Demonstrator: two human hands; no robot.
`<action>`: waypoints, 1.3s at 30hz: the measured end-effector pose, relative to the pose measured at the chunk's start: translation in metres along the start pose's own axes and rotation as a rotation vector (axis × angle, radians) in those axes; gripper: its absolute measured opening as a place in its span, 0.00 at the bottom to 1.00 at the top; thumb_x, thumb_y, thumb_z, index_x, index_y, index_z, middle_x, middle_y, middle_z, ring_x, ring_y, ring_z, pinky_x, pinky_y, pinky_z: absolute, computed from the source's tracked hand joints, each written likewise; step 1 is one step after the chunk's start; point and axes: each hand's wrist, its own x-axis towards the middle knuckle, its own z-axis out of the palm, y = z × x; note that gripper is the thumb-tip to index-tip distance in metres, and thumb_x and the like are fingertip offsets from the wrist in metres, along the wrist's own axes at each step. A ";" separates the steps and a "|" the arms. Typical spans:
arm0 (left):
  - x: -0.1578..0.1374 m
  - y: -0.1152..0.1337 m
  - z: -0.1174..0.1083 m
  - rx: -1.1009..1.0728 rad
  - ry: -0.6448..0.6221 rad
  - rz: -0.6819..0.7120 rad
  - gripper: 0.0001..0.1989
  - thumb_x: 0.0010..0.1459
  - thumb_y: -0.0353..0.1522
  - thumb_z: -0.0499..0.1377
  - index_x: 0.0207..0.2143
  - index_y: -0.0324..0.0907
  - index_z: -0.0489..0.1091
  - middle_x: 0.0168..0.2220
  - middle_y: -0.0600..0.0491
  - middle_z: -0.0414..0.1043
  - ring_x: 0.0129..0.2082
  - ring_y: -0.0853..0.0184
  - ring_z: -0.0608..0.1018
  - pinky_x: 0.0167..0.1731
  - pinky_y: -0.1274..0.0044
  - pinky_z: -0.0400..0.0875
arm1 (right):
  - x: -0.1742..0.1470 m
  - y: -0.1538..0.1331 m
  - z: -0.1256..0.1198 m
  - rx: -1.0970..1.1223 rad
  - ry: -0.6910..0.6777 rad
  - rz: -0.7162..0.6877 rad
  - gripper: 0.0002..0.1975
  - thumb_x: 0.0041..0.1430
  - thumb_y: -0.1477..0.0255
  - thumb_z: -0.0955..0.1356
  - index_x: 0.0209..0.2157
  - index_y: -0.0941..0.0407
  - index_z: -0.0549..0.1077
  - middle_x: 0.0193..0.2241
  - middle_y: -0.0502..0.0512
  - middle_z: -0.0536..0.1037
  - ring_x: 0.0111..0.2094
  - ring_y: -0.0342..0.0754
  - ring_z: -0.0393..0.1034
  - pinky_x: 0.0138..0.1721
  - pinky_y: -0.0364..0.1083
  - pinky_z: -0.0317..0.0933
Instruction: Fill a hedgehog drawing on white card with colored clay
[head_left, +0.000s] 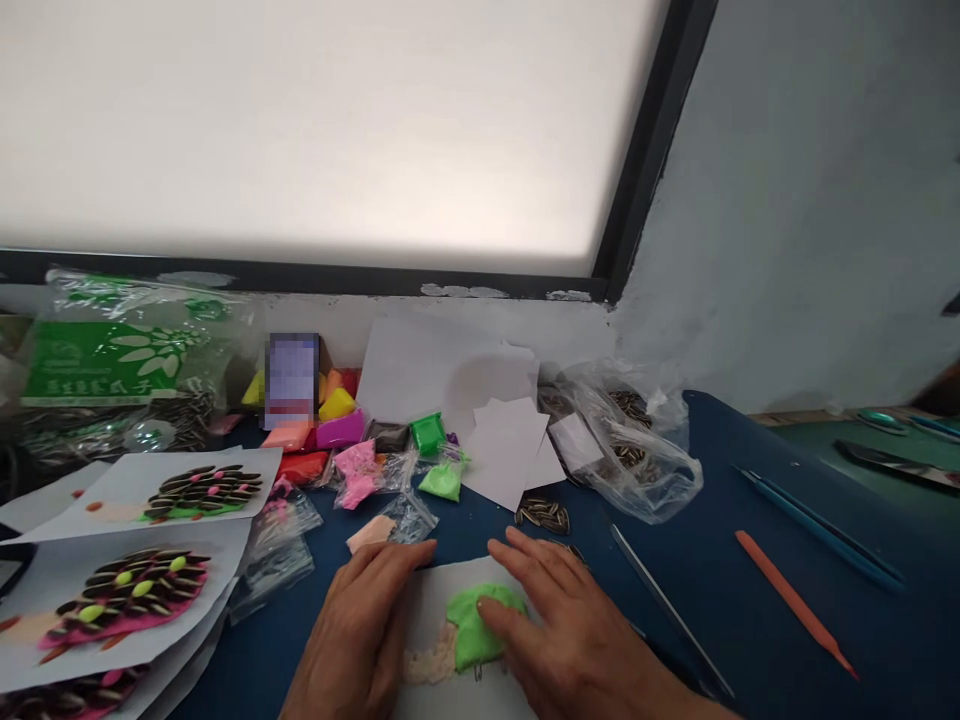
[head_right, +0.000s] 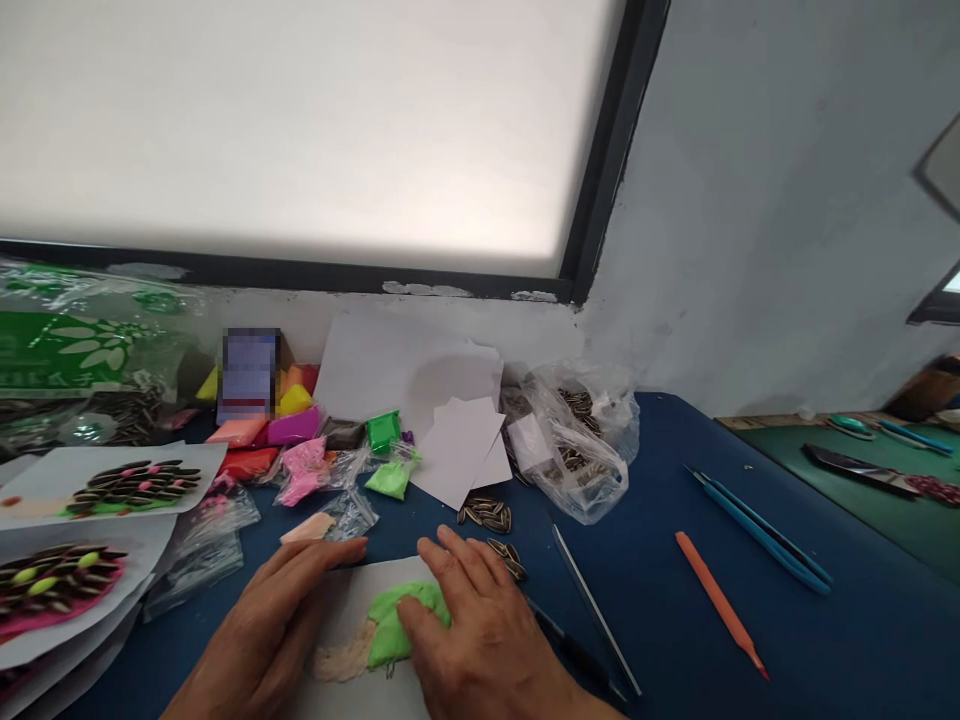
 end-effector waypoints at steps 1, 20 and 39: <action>0.001 0.001 -0.001 -0.006 0.000 0.001 0.18 0.59 0.28 0.49 0.47 0.47 0.73 0.44 0.51 0.79 0.46 0.59 0.78 0.46 0.68 0.76 | 0.004 -0.001 -0.005 0.044 -0.050 0.009 0.15 0.60 0.72 0.64 0.49 0.56 0.73 0.62 0.66 0.64 0.65 0.63 0.52 0.59 0.61 0.54; -0.006 0.008 0.003 0.046 -0.193 0.075 0.43 0.43 0.35 0.68 0.63 0.51 0.58 0.56 0.49 0.72 0.56 0.50 0.71 0.54 0.60 0.66 | 0.032 -0.006 -0.010 0.210 -0.235 0.024 0.21 0.55 0.75 0.66 0.52 0.57 0.73 0.65 0.66 0.56 0.67 0.62 0.42 0.64 0.59 0.42; -0.008 0.005 0.006 -0.028 -0.209 0.041 0.46 0.42 0.36 0.70 0.63 0.52 0.56 0.59 0.50 0.68 0.58 0.49 0.68 0.56 0.58 0.62 | 0.022 -0.001 -0.009 0.044 -0.133 -0.074 0.15 0.60 0.66 0.66 0.47 0.53 0.76 0.65 0.69 0.58 0.66 0.66 0.47 0.60 0.64 0.49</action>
